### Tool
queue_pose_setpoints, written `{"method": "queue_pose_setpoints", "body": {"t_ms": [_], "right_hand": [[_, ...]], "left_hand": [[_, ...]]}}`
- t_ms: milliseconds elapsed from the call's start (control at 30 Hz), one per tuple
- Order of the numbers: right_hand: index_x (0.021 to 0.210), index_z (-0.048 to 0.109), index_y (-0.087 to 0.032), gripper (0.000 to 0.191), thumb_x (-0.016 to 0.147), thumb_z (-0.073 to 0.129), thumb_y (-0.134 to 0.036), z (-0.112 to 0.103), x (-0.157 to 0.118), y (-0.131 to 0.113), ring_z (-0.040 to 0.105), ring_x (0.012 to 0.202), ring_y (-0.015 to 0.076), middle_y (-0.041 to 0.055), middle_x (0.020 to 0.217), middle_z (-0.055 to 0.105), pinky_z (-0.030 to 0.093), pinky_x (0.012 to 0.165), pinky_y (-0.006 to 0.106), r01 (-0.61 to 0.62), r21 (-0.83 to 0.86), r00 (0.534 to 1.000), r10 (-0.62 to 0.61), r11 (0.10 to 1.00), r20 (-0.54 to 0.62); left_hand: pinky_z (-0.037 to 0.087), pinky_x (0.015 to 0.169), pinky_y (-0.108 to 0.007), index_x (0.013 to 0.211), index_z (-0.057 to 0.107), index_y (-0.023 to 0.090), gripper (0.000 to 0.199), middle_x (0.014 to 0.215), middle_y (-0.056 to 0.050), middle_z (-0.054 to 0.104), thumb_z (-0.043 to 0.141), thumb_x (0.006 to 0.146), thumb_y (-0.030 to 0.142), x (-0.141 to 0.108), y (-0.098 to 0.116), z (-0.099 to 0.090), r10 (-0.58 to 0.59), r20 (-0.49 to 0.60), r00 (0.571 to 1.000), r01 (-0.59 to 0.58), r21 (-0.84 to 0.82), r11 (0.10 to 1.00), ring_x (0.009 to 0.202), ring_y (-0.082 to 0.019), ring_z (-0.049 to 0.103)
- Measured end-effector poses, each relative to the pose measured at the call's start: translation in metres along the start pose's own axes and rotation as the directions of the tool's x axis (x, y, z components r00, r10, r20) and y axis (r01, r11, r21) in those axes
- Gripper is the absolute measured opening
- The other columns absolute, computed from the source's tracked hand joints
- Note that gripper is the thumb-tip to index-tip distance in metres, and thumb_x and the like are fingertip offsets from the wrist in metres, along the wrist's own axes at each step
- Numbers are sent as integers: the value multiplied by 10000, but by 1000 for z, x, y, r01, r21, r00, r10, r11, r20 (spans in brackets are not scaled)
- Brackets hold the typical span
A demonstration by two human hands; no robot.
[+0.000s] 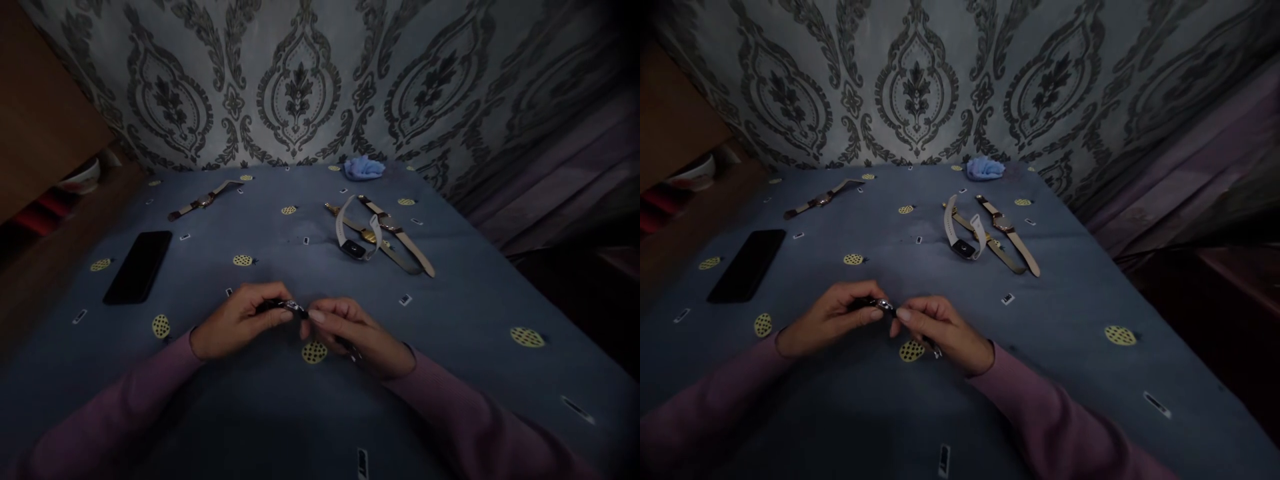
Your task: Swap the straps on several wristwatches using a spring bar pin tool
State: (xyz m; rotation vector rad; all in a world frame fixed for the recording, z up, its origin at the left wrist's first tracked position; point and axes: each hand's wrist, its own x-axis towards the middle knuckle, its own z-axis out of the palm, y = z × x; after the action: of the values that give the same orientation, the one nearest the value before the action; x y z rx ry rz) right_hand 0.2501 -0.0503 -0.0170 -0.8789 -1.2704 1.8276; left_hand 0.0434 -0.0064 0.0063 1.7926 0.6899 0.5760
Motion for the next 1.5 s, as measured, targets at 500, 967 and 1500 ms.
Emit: {"method": "queue_pose_setpoints", "body": {"t_ms": [500,967,1500], "right_hand": [[742,669,-144,448,901,544,-544,12,0,7,260,474,73,-76,511,337,222,446,228,64,-128,988,-81,990,-134],[721,651,-155,413,858,600,-541,11,3,6,209,411,63,-94,454,322,152,397,231,14,40,993,-10,999,-114],[733,657,-149,379,780,706,-522,7,-2,-2,293,488,73,-60,543,407,213,455,228,-35,-29,973,27,999,-228]], "left_hand": [[317,474,-170,782,571,132,298,619,37,536,651,847,412,1,11,7,-300,4,954,282,-352,892,494,-47,418],[349,451,-140,877,644,121,278,695,-15,618,705,821,387,3,1,10,-358,31,933,311,-566,763,599,-78,565],[421,356,-158,1029,648,134,476,877,-125,720,619,831,566,1,-11,-18,-177,340,924,383,-797,467,715,-213,693]]}}
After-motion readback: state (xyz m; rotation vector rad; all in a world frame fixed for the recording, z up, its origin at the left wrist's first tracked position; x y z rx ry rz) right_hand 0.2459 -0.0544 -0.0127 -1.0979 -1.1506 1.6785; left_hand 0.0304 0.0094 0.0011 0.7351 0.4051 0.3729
